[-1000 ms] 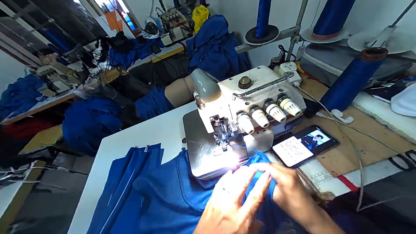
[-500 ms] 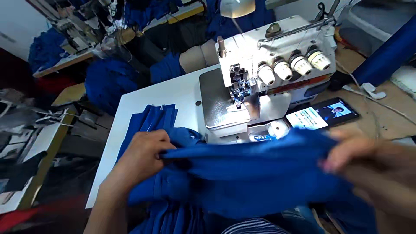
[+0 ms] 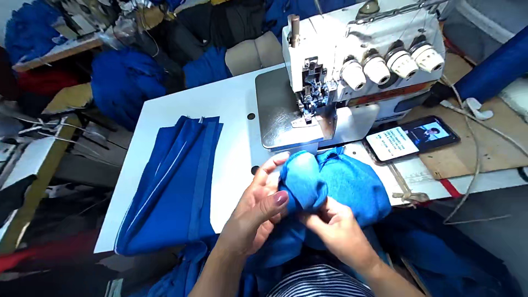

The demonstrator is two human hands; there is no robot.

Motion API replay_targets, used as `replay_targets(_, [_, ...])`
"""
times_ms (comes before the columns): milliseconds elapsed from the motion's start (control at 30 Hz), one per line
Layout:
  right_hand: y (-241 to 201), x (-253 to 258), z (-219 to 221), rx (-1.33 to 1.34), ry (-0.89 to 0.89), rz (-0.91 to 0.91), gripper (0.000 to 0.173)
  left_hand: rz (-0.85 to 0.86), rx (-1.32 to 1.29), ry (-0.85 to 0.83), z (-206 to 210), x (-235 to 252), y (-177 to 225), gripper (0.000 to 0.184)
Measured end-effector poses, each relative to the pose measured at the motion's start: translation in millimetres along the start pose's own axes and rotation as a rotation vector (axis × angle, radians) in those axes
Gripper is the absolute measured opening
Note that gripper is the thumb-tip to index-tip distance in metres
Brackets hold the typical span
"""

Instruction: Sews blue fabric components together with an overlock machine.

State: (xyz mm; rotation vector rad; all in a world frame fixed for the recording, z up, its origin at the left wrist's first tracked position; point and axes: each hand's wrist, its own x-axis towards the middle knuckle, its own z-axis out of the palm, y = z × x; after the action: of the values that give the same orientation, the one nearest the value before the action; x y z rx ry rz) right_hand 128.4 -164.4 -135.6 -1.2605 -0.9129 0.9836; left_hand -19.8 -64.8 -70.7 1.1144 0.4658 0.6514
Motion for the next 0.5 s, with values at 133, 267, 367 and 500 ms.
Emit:
replay_targets(133, [6.8, 14.9, -28.6, 0.445, -0.079, 0.352, 0.013, 0.141, 0.581, 0.308, -5.4, -3.6, -49.4, 0.052])
replay_targets(267, [17.0, 8.0, -24.9, 0.318, 0.032, 0.247, 0.018, 0.142, 0.602, 0.39, 3.5, -9.7, -70.2, 0.015])
replay_targets(367, [23.6, 0.8, -15.8, -0.127, 0.177, -0.161, 0.019, 0.187, 0.559, 0.433, 4.6, -5.5, -66.9, 0.006])
replay_targets(500, [16.7, -3.5, -13.6, -0.289, 0.128, -0.314, 0.032, 0.115, 0.38, 0.375, 9.4, -1.8, -63.2, 0.005])
